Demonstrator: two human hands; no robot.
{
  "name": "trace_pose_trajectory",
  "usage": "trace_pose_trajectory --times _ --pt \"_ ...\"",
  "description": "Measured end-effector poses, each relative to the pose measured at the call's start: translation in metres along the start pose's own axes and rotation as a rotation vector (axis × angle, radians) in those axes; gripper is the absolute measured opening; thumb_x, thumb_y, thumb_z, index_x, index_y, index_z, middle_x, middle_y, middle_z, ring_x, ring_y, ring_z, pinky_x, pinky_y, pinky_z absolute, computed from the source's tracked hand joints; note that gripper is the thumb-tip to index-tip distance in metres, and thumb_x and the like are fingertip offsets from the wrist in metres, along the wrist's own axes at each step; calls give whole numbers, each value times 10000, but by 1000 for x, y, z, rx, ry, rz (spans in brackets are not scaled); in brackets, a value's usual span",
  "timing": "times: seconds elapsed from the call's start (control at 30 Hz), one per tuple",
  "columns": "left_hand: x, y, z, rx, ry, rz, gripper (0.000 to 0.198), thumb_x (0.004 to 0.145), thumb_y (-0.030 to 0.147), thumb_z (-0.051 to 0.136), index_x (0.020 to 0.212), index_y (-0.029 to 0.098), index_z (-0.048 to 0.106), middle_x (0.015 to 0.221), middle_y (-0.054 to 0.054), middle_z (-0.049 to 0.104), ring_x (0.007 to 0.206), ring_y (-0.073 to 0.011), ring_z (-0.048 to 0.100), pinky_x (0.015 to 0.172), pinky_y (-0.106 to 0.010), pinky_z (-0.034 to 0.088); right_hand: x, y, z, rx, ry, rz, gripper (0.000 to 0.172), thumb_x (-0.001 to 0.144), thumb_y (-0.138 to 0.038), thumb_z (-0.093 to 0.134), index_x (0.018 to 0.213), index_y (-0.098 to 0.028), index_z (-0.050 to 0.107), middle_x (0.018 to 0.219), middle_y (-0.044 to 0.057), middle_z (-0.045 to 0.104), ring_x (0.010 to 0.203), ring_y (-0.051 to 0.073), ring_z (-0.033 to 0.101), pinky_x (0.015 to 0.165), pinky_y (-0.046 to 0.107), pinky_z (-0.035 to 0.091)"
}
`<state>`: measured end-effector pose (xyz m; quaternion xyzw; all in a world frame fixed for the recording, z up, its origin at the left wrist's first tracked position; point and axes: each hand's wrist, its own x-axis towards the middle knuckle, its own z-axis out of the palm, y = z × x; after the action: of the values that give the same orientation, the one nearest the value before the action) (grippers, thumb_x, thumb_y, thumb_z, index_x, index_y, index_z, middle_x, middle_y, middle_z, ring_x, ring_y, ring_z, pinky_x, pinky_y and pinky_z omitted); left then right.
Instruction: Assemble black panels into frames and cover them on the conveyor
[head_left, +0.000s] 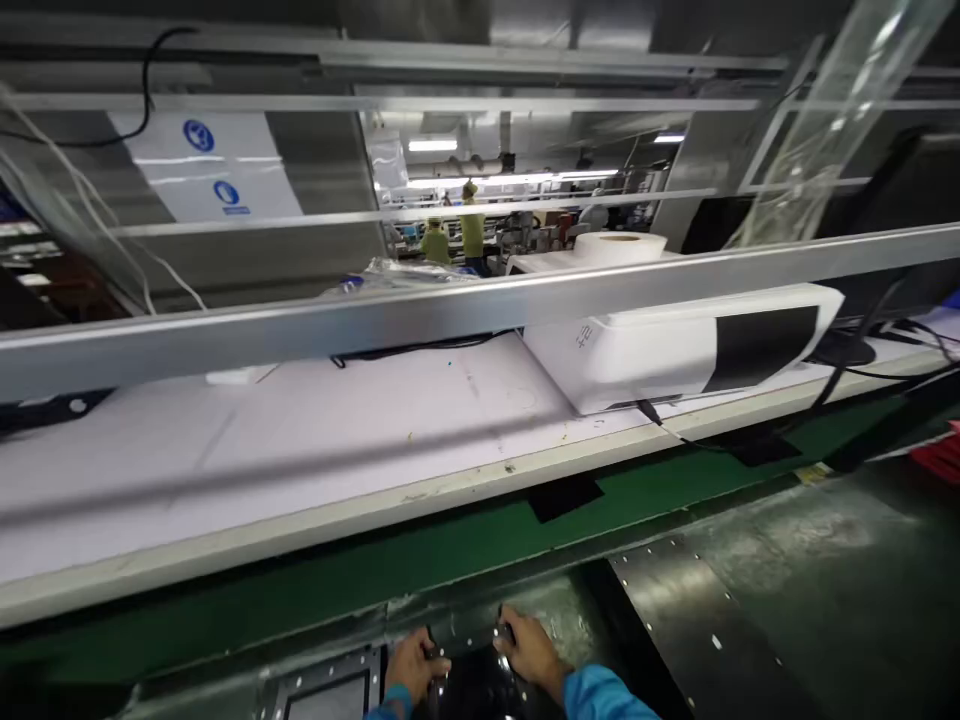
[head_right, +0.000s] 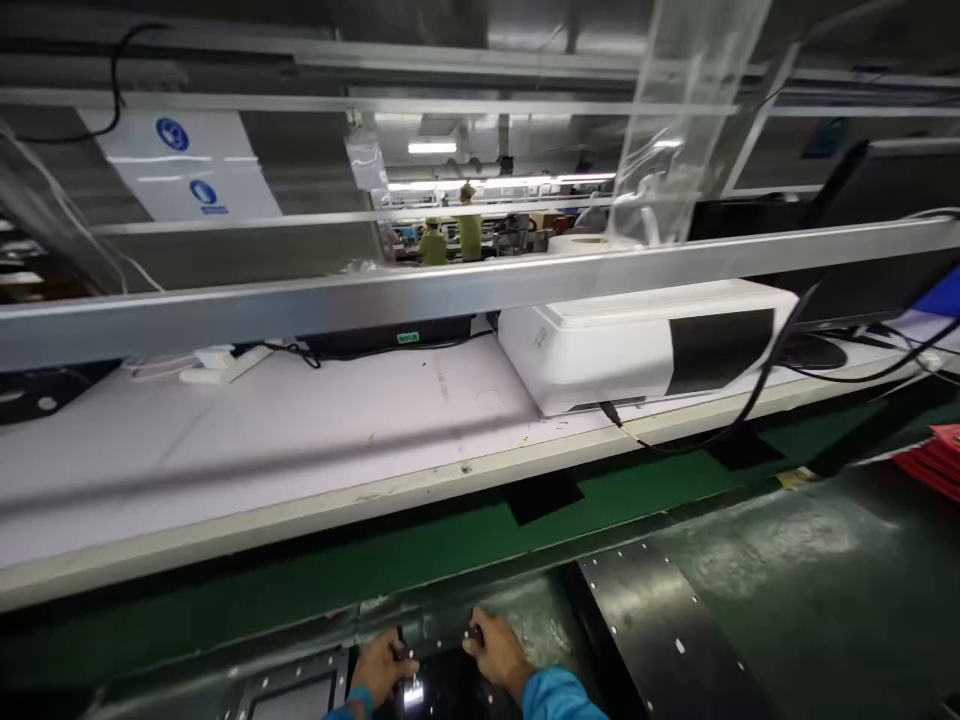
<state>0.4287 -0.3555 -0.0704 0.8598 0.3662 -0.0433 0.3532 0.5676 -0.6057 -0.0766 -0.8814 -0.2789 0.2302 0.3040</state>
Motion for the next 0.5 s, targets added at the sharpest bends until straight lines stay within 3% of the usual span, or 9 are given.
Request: trace_pose_trajectory --times 0.17,0.23,0.3,0.4,0.5 --pt "-36 23 -17 80 45 32 285 841 348 780 1099 236 731 945 -26 747 947 -223 718 840 -288 499 -7 -26 -15 -61 -3 -10 298 977 -394 584 1239 -267 651 1170 69 776 1133 266 717 942 317 447" --pt "-60 22 -18 131 149 39 337 948 372 667 1237 206 713 1163 -105 737 1074 -249 702 929 -332 509 -16 -33 -17 -63 28 23 339 1017 -409 537 1302 -253 635 1186 86 775 1141 267 719 941 320 451" --pt "-88 6 -13 225 339 18 413 1008 401 567 1339 180 679 1363 -175 662 1256 -306 633 1057 -433 484 -30 -31 -14 -29 84 116 404 1027 -390 513 1387 -229 599 1178 104 777 1135 266 725 933 324 463" --pt "-134 -42 -4 413 574 -98 530 999 424 555 1460 168 598 1597 -229 483 1520 -398 398 1191 -639 342 -67 -14 2 74 184 251 422 996 -349 520 1379 -197 616 1146 116 784 1098 266 739 898 325 486" --pt "-167 -86 1 515 549 -266 727 946 483 618 1583 164 477 1685 -270 362 1575 -479 289 1154 -744 320 -109 4 23 213 189 248 270 962 -358 520 1101 -238 718 1029 65 799 942 252 765 825 321 508"
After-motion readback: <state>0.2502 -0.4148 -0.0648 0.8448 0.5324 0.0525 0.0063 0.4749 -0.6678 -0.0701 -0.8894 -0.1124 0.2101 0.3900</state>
